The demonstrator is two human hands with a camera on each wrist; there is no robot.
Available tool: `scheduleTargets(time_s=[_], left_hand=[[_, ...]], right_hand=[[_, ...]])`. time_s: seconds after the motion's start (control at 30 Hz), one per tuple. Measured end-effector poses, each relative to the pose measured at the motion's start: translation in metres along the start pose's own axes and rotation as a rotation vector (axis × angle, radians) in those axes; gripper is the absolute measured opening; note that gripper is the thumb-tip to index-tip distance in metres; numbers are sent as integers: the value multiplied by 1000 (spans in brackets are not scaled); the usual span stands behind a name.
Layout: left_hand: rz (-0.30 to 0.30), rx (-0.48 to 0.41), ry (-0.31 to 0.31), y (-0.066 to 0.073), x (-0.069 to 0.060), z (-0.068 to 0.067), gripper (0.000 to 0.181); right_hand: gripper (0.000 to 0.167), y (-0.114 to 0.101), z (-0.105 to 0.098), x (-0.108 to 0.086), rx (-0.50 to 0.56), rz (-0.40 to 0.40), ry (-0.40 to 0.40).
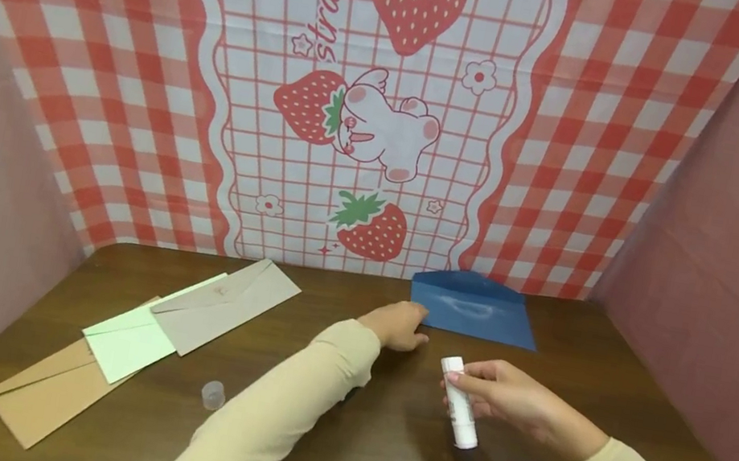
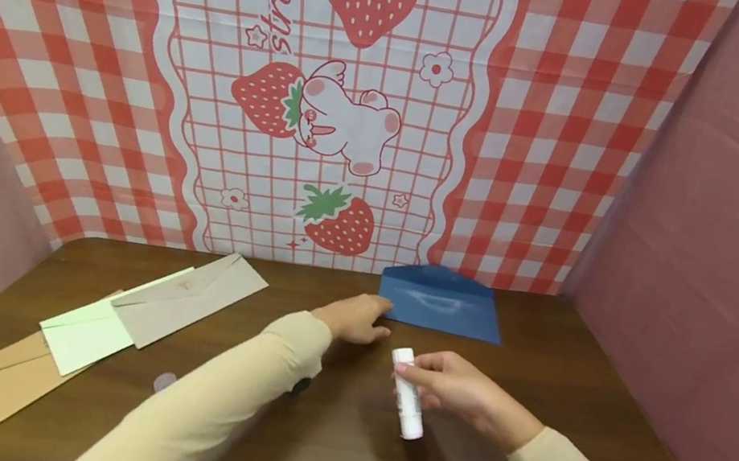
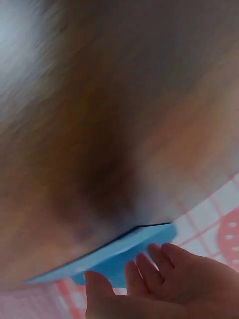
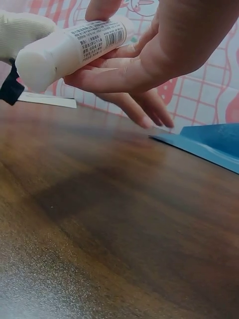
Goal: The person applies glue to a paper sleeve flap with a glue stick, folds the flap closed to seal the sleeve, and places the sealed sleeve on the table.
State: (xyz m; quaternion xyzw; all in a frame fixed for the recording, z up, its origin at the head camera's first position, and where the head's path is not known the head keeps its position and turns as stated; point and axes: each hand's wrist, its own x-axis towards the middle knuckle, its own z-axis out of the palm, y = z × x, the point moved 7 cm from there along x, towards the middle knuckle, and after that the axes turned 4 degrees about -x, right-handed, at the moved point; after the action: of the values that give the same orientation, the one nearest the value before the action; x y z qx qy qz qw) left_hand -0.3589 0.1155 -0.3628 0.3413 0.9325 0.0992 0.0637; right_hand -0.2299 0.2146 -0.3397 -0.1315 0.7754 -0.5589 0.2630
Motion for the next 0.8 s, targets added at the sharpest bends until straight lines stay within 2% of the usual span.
scheduleTargets(time_s=[0.17,0.33,0.5,0.8], left_hand=[[-78,85,-24,1,0,10,55],[-110,100,-57,-4,-16,8,52],[-110,121,-79,-10,-41,2,50],[-94,167,-114,-10,-101,12,60]], right_hand=[[56,-7,1,2,-13,-1,2],[56,-6,-1,-1,-28,14,11],[56,-5,-1,-2,-27,20,20],[58,2,0,-3,-32,29,16]])
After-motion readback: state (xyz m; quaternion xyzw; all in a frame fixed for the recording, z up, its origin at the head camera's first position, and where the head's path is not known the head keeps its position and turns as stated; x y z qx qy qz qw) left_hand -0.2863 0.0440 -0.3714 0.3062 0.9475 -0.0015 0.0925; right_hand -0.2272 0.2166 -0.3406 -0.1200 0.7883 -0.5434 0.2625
